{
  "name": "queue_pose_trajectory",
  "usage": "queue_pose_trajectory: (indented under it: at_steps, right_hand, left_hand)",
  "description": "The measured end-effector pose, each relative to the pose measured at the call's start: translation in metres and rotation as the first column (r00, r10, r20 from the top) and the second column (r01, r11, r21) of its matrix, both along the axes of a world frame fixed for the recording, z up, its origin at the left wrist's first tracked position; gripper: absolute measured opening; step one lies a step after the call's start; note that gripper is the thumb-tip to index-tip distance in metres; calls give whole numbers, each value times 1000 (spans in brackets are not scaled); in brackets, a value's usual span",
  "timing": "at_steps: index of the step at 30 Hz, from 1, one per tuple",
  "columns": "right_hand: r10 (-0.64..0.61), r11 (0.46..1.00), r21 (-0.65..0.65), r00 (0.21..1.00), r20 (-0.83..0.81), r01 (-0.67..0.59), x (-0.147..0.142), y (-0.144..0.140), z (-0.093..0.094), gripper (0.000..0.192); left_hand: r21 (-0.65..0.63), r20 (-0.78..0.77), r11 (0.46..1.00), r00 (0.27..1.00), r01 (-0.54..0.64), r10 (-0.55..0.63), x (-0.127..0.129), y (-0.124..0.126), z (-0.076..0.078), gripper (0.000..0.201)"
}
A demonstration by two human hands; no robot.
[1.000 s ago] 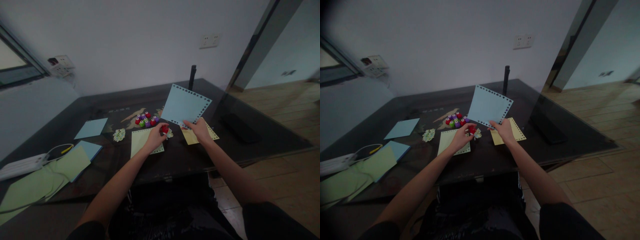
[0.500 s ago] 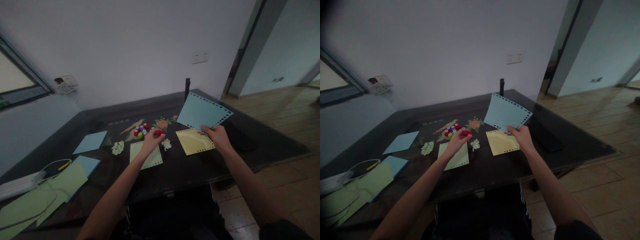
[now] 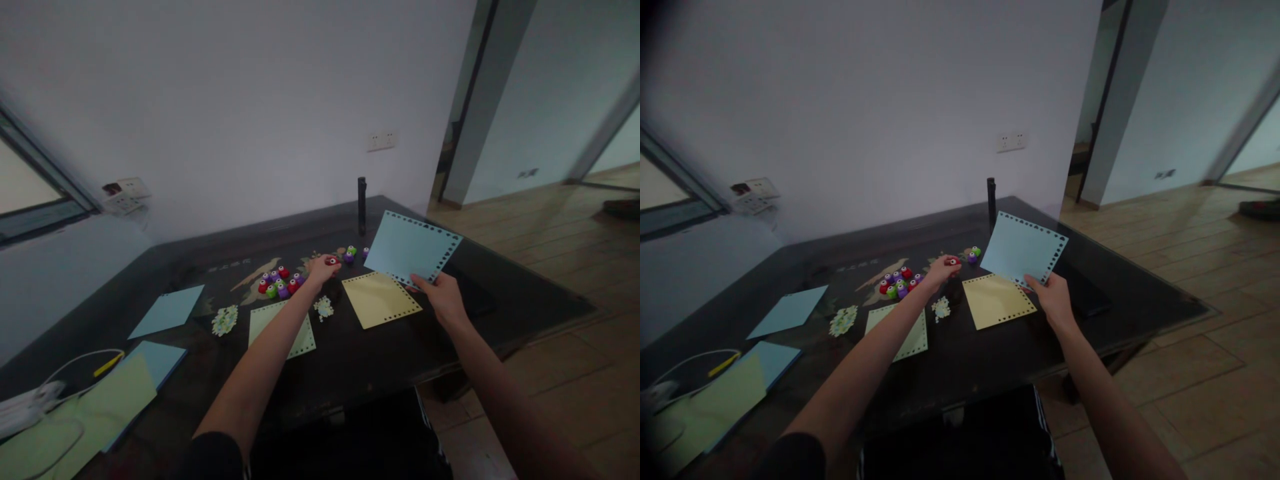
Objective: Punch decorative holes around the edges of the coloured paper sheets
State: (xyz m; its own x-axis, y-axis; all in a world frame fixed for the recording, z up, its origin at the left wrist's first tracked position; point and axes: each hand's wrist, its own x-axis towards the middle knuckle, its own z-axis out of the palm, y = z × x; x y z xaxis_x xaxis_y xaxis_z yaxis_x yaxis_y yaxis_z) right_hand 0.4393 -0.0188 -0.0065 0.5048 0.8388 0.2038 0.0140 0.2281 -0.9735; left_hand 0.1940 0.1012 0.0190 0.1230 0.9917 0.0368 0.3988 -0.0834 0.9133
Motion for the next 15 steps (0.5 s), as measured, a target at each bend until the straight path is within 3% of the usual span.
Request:
queue_pose_trajectory:
  at_steps: [8, 15]
  right_hand:
    - [32, 999, -39, 990, 134, -27, -4, -5, 4, 28]
    - [78, 996, -48, 990, 119, -73, -10, -7, 11, 27]
  left_hand:
    - [61, -300, 997, 952, -46, 63, 24, 31, -5, 5]
    - [76, -323, 997, 945, -32, 55, 23, 47, -9, 16]
